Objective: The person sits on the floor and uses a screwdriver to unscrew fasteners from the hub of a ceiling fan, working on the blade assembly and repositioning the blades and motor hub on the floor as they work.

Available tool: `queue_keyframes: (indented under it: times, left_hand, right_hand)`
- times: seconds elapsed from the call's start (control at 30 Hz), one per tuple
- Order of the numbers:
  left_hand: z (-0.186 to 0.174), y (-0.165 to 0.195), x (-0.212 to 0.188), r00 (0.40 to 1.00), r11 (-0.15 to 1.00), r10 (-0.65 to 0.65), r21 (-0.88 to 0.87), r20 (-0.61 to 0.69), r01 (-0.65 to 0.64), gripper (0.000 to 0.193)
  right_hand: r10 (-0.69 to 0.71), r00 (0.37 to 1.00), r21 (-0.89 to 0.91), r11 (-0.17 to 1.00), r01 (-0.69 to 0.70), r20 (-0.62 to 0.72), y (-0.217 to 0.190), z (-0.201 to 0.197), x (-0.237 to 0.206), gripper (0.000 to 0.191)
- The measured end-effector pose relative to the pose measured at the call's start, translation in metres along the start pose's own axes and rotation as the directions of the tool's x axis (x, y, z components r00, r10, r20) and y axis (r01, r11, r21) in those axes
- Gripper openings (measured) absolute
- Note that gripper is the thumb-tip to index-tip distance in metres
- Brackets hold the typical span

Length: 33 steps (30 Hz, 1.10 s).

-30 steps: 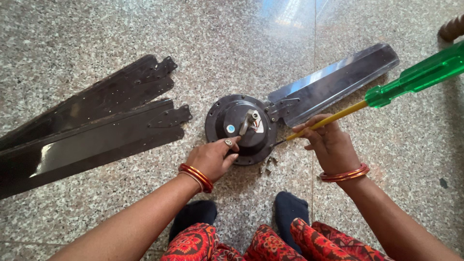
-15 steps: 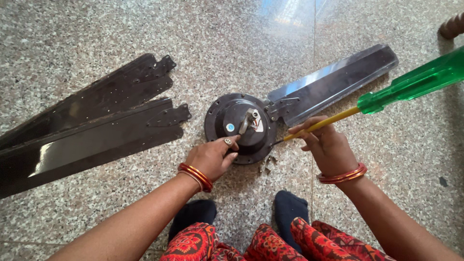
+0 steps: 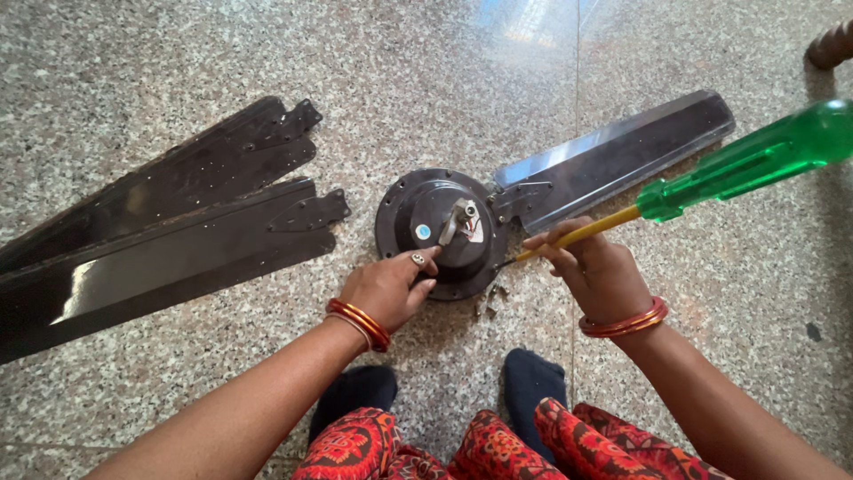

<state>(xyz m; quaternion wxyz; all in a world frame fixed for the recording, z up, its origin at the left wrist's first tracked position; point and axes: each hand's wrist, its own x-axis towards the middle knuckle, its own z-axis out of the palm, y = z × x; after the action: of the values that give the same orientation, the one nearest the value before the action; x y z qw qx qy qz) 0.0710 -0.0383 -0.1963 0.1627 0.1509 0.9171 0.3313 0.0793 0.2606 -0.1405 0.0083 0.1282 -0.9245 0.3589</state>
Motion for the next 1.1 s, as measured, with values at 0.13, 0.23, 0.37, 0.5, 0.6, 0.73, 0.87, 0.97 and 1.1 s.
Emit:
queue_keyframes:
  times: [0.13, 0.23, 0.37, 0.5, 0.6, 0.73, 0.87, 0.97, 1.1]
  left_hand:
    - [0.001, 0.000, 0.000, 0.999, 1.000, 0.025, 0.003, -0.025, -0.025, 0.045]
    - [0.003, -0.002, 0.000, 0.999, 1.000, 0.024, 0.005, -0.023, -0.024, 0.045]
    - [0.005, -0.004, 0.001, 0.998, 0.999, 0.052, -0.001, -0.043, -0.052, 0.045]
    - [0.006, -0.005, 0.002, 0.997, 0.998, 0.060, -0.002, -0.054, -0.060, 0.046]
    - [0.006, -0.005, 0.002, 0.997, 0.998, 0.060, -0.001, -0.054, -0.060, 0.046]
    - [0.004, -0.004, 0.002, 0.999, 1.000, 0.028, 0.003, -0.025, -0.028, 0.045]
    - [0.004, -0.003, -0.002, 0.999, 0.999, 0.040, 0.008, -0.027, -0.040, 0.046]
    - [0.004, -0.003, -0.002, 0.999, 1.000, 0.031, 0.001, -0.021, -0.031, 0.047]
    - [0.003, -0.004, -0.002, 0.997, 0.998, 0.055, -0.011, -0.051, -0.055, 0.047]
  right_hand:
    - [0.015, 1.000, 0.012, 1.000, -0.015, -0.010, -0.003, -0.002, 0.001, 0.019]
    - [0.019, 1.000, 0.036, 0.999, -0.019, -0.013, -0.005, -0.005, 0.002, 0.019]
    - [0.011, 0.999, -0.057, 0.998, -0.013, -0.032, -0.006, -0.006, 0.005, 0.022]
    - [0.027, 0.998, -0.142, 0.989, -0.034, -0.055, -0.005, -0.006, 0.012, 0.025]
    - [0.069, 0.997, -0.145, 0.987, -0.075, -0.041, -0.002, -0.006, 0.016, 0.028]
    - [0.055, 0.998, -0.033, 0.998, -0.056, -0.031, 0.001, -0.006, 0.018, 0.031]
    - [0.070, 0.997, -0.055, 0.996, -0.072, -0.034, 0.000, -0.008, 0.015, 0.029]
    - [0.100, 0.994, -0.072, 0.992, -0.103, -0.047, -0.003, -0.010, 0.016, 0.026]
    - [0.122, 0.990, -0.180, 0.975, -0.132, -0.063, -0.005, -0.012, 0.018, 0.031]
